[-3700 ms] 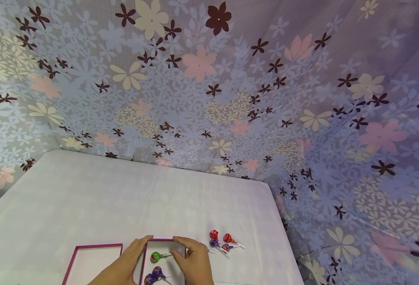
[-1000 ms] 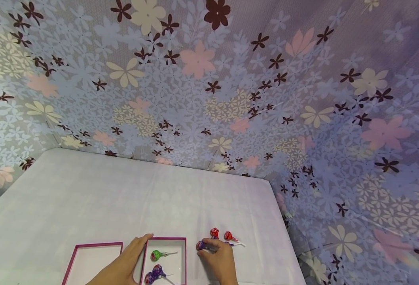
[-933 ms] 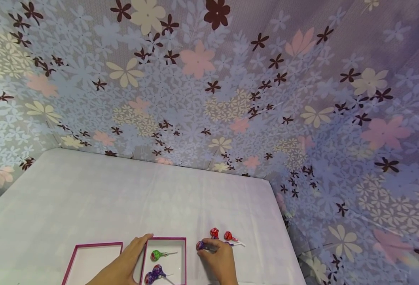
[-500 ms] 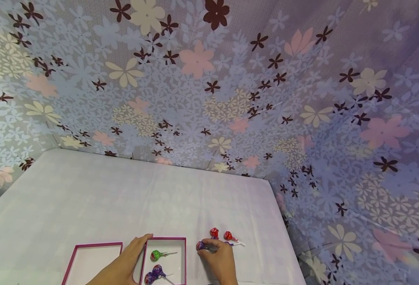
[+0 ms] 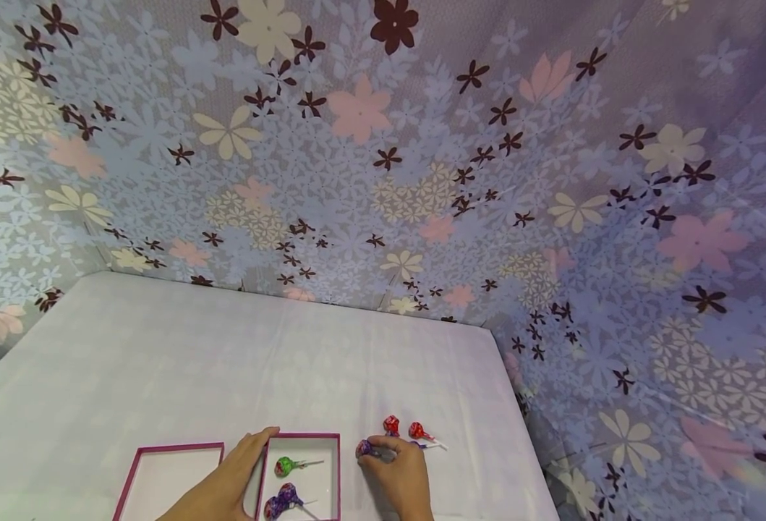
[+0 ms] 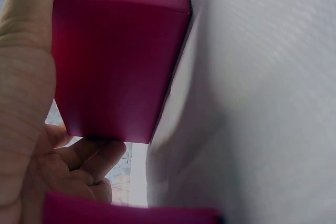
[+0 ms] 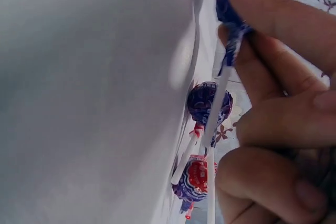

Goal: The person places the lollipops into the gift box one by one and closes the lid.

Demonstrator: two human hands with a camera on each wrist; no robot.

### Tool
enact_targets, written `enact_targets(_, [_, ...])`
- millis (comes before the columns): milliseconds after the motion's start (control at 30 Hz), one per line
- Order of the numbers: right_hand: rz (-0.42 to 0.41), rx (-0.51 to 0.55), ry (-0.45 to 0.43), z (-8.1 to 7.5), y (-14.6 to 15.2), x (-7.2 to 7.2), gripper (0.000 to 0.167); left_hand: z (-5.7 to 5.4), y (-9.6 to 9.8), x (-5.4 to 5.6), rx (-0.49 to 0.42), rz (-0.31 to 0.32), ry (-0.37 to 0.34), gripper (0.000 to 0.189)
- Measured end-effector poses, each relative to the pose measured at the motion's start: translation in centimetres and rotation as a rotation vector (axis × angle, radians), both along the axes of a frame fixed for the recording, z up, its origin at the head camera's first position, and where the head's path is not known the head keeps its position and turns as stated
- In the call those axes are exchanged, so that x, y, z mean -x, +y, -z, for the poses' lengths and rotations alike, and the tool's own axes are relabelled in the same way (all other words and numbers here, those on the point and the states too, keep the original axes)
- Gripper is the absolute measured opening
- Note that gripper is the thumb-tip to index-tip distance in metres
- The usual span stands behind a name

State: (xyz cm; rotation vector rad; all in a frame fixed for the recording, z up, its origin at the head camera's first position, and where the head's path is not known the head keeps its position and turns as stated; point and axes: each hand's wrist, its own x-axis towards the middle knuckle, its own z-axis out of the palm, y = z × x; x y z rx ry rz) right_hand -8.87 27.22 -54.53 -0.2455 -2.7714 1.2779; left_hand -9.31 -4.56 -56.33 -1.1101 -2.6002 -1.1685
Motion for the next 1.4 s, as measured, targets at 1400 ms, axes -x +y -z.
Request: enact_targets(1400, [0.07, 0.003, 0.104, -2.7, -4.0, 0.1, 0.023, -0.7, 0.1, -0.6, -0.018, 0.012, -0.215, 0.134])
